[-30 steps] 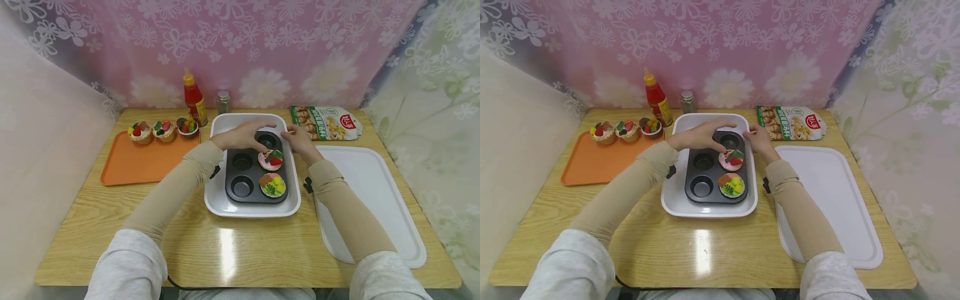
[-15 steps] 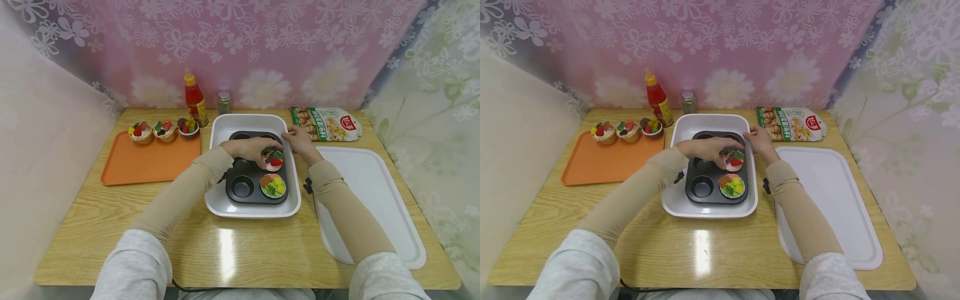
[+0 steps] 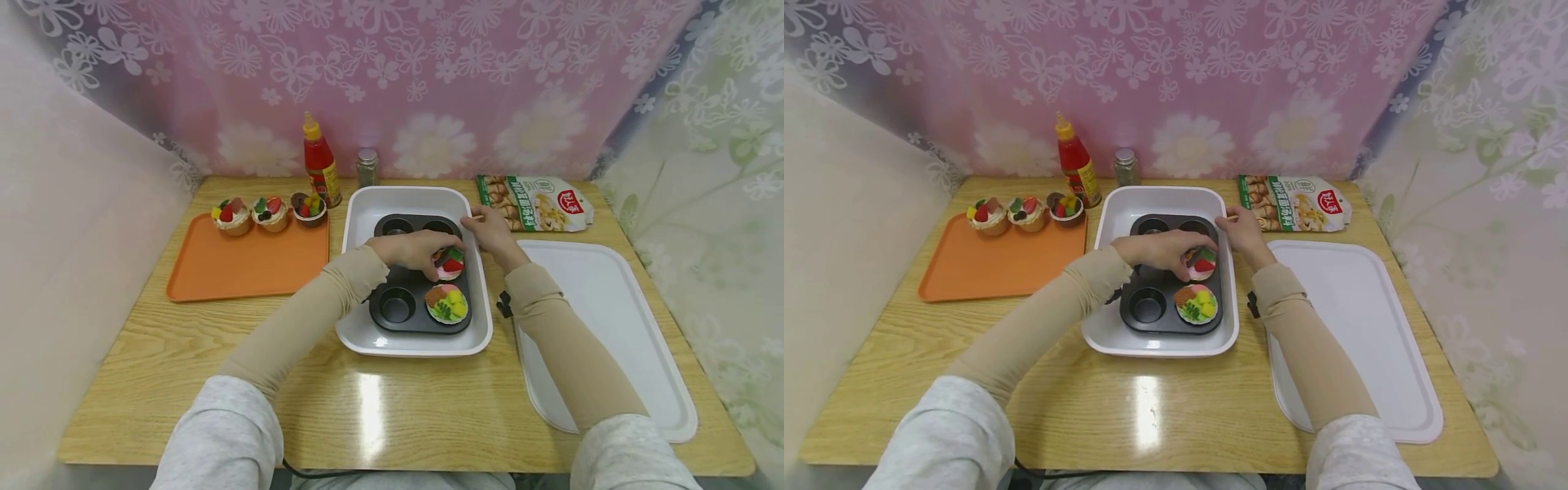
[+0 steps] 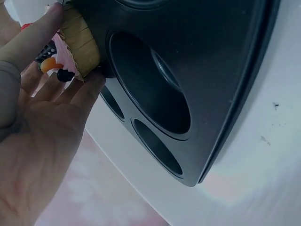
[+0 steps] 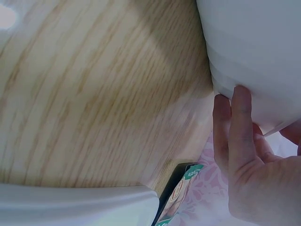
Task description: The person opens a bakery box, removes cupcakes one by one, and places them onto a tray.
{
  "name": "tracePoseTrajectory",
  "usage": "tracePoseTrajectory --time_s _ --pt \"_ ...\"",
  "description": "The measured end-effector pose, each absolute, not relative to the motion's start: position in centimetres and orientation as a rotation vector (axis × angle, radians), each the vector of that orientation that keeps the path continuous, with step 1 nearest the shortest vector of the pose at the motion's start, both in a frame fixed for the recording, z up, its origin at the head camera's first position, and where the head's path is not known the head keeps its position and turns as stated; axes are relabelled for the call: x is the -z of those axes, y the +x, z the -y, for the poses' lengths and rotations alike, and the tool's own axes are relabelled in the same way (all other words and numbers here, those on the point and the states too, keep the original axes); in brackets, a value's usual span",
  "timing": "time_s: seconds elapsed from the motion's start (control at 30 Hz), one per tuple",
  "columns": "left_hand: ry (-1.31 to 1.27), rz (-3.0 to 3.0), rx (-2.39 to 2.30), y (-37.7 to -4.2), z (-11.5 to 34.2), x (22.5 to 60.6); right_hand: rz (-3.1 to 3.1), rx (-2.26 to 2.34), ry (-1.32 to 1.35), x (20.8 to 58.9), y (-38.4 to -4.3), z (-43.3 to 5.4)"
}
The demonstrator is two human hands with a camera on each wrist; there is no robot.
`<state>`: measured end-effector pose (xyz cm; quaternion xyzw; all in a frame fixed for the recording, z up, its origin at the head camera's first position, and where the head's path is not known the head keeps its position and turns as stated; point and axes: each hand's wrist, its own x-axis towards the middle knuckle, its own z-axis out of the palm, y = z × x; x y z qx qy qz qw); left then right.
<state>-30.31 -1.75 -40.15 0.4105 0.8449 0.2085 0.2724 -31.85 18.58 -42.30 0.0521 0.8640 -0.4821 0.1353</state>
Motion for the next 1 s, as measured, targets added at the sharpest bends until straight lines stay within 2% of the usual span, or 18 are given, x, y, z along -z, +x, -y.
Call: tracePoseTrajectory --time_s 1.0 --pt "1.169 -2.360 -0.594 -30.44 2.42 40.79 -2.495 1.389 0.132 42.50 -31.87 -18.70"
